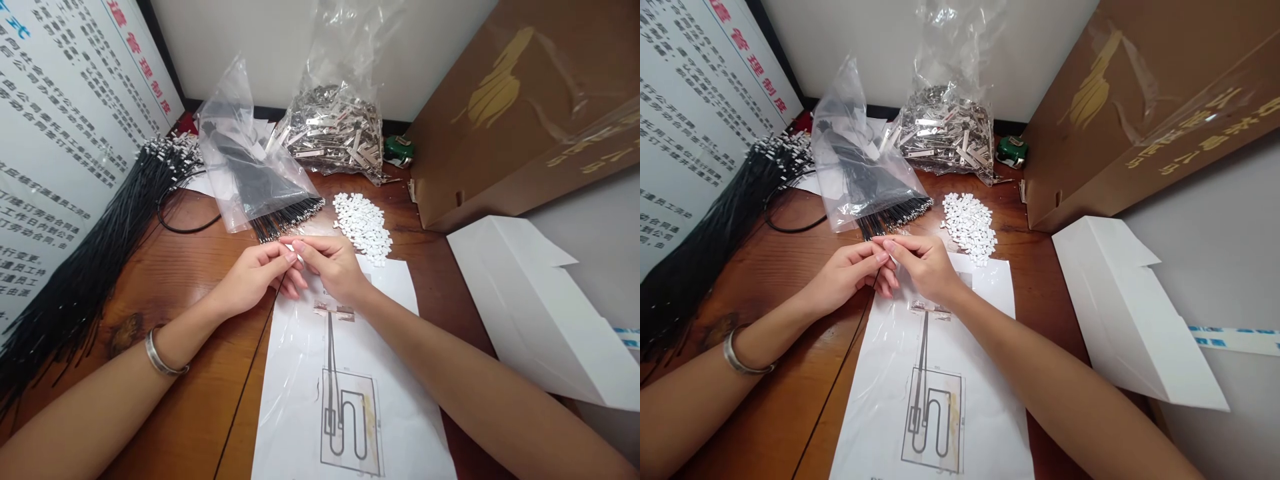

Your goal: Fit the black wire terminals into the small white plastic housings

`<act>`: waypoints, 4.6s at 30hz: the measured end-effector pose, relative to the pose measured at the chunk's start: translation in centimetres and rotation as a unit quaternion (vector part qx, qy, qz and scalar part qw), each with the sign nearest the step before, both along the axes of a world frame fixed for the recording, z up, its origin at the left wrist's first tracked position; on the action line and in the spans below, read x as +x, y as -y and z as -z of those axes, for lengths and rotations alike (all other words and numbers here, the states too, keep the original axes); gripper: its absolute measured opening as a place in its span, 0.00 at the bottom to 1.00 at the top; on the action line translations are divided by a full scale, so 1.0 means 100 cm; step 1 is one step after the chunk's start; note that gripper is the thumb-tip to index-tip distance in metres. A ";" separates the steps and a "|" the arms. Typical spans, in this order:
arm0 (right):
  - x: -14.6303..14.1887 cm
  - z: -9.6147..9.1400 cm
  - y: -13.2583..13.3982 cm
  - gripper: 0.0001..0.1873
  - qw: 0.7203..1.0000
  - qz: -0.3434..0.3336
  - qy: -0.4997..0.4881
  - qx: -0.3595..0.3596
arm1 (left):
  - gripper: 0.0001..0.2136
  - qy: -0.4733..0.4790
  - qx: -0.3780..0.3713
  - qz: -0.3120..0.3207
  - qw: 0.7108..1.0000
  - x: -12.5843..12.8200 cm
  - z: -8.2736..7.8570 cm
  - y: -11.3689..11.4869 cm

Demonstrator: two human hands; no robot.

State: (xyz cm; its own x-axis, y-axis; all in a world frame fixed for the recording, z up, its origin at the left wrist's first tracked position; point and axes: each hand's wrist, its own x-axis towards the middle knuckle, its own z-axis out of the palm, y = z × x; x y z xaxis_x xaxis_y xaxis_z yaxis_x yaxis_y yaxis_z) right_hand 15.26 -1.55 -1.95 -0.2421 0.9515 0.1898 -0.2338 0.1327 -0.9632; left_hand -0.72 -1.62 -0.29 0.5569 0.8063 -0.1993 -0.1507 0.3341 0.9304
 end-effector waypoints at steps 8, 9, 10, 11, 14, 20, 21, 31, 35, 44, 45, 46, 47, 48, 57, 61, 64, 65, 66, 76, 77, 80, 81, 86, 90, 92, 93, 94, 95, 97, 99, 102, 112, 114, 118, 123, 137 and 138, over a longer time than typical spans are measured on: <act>0.003 -0.003 -0.002 0.14 0.996 0.067 0.048 -0.020 | 0.17 -0.008 0.003 -0.008 1.000 0.000 0.000 0.000; 0.006 -0.007 -0.005 0.15 0.991 0.117 0.063 -0.024 | 0.16 -0.012 0.000 -0.007 1.000 0.000 -0.001 0.000; 0.010 -0.011 -0.009 0.15 0.981 0.173 0.084 -0.028 | 0.15 -0.016 -0.004 -0.007 1.000 0.000 -0.001 0.001; 0.016 -0.016 -0.013 0.14 0.966 0.227 0.115 -0.032 | 0.14 -0.020 -0.008 -0.008 1.000 0.000 -0.001 0.001; 0.038 -0.032 -0.025 0.09 0.914 0.279 0.295 -0.015 | 0.13 -0.027 -0.011 -0.010 1.000 0.001 0.000 0.001; 0.070 -0.038 -0.037 0.12 0.799 0.194 0.569 -0.008 | 0.14 -0.019 -0.011 -0.012 1.000 0.000 0.002 0.000; 0.072 -0.035 -0.038 0.13 0.791 0.177 0.585 -0.009 | 0.13 -0.019 -0.010 -0.012 1.000 0.000 0.002 0.000; 0.072 -0.018 -0.042 0.10 0.792 0.150 0.591 -0.009 | 0.13 -0.031 0.000 -0.016 0.999 0.000 0.002 0.001; 0.073 -0.017 -0.043 0.07 0.790 0.148 0.595 -0.001 | 0.14 -0.034 0.003 -0.017 0.999 0.002 0.001 0.001; 0.030 -0.024 -0.020 0.05 0.931 0.133 0.335 0.060 | 0.11 -0.041 0.037 -0.149 0.987 0.004 -0.001 0.001; 0.022 -0.022 -0.015 0.05 0.944 0.129 0.299 0.059 | 0.11 -0.044 0.037 -0.163 0.985 0.004 -0.002 0.000; 0.015 -0.020 -0.011 0.06 0.952 0.127 0.273 0.062 | 0.11 -0.046 0.037 -0.172 0.983 0.004 -0.002 -0.001; 0.010 -0.017 -0.007 0.05 0.956 0.130 0.254 0.069 | 0.12 -0.049 0.036 -0.176 0.983 0.004 -0.002 -0.001; 0.005 -0.014 -0.004 0.05 0.960 0.129 0.239 0.075 | 0.12 -0.051 0.035 -0.177 0.982 0.003 -0.002 -0.002; -0.001 0.002 0.002 0.02 0.957 0.153 0.210 0.126 | 0.17 -0.072 0.040 -0.163 0.983 0.002 -0.004 -0.001; 0.002 0.003 0.003 0.05 0.965 0.135 0.201 0.102 | 0.17 -0.079 0.043 -0.153 0.984 0.002 -0.003 -0.001; 0.004 0.005 0.002 0.11 0.971 0.087 0.207 0.085 | 0.17 -0.082 0.049 -0.129 0.987 0.002 -0.003 -0.001; 0.005 0.006 0.002 0.14 0.968 0.071 0.222 0.091 | 0.18 -0.083 0.052 -0.115 0.989 0.002 -0.003 0.000; 0.006 0.006 0.001 0.16 0.963 0.058 0.241 0.103 | 0.18 -0.085 0.055 -0.100 0.990 0.002 -0.004 0.000; 0.010 0.004 0.000 0.19 0.951 -0.007 0.261 0.164 | 0.18 -0.091 0.070 -0.064 0.991 0.002 -0.004 0.001; 0.010 0.004 0.000 0.19 0.954 -0.010 0.254 0.159 | 0.19 -0.090 0.069 -0.065 0.991 0.002 -0.004 0.001; 0.010 0.004 0.001 0.20 0.965 -0.011 0.227 0.129 | 0.18 -0.085 0.074 -0.069 0.991 0.002 -0.003 0.001; 0.009 0.004 0.001 0.20 0.970 -0.008 0.214 0.115 | 0.17 -0.083 0.074 -0.068 0.991 0.001 -0.003 0.001; 0.010 0.005 -0.001 0.22 0.988 0.010 0.140 0.056 | 0.16 -0.063 0.067 -0.054 0.994 -0.001 -0.002 0.001; 0.011 0.003 -0.001 0.23 0.994 -0.019 0.101 0.022 | 0.17 -0.058 0.082 0.001 0.995 -0.002 -0.003 0.002; 0.011 0.001 -0.001 0.22 0.995 -0.044 0.090 0.010 | 0.17 -0.049 0.082 0.026 0.995 -0.003 -0.002 0.002; 0.011 0.000 0.000 0.22 0.995 -0.059 0.082 0.005 | 0.17 -0.044 0.079 0.032 0.995 -0.004 -0.002 0.002; 0.011 -0.001 0.000 0.21 0.994 -0.075 0.074 0.000 | 0.17 -0.040 0.076 0.035 0.996 -0.004 -0.002 0.002; 0.011 -0.001 0.000 0.21 0.994 -0.092 0.066 -0.006 | 0.16 -0.037 0.075 0.036 0.996 -0.004 -0.001 0.001; 0.010 -0.002 0.000 0.20 0.991 -0.120 0.050 -0.019 | 0.16 -0.034 0.075 0.037 0.996 -0.005 0.000 0.001; 0.010 -0.002 0.000 0.20 0.990 -0.131 0.048 -0.025 | 0.15 -0.036 0.078 0.039 0.996 -0.006 0.001 0.000; 0.010 -0.002 0.000 0.21 0.990 -0.126 0.059 -0.020 | 0.14 -0.043 0.085 0.038 0.995 -0.005 0.000 0.000; 0.010 0.002 0.000 0.20 0.991 -0.122 0.051 -0.015 | 0.12 -0.053 0.094 0.038 0.993 -0.004 0.000 0.001; 0.009 0.002 0.000 0.20 0.991 -0.121 0.046 -0.011 | 0.12 -0.051 0.090 0.043 0.994 -0.004 0.000 0.001; 0.009 0.002 -0.001 0.19 0.991 -0.121 0.047 -0.008 | 0.12 -0.053 0.089 0.047 0.993 -0.004 -0.001 0.001; 0.010 0.003 -0.001 0.20 0.992 -0.119 0.052 -0.003 | 0.13 -0.060 0.085 0.049 0.993 -0.004 -0.001 0.001; 0.011 0.008 -0.002 0.20 0.990 -0.120 0.050 0.045 | 0.11 -0.066 0.089 0.044 0.993 -0.003 -0.001 0.000; 0.011 0.008 -0.002 0.20 0.990 -0.120 0.050 0.046 | 0.11 -0.064 0.088 0.039 0.993 -0.003 -0.001 0.000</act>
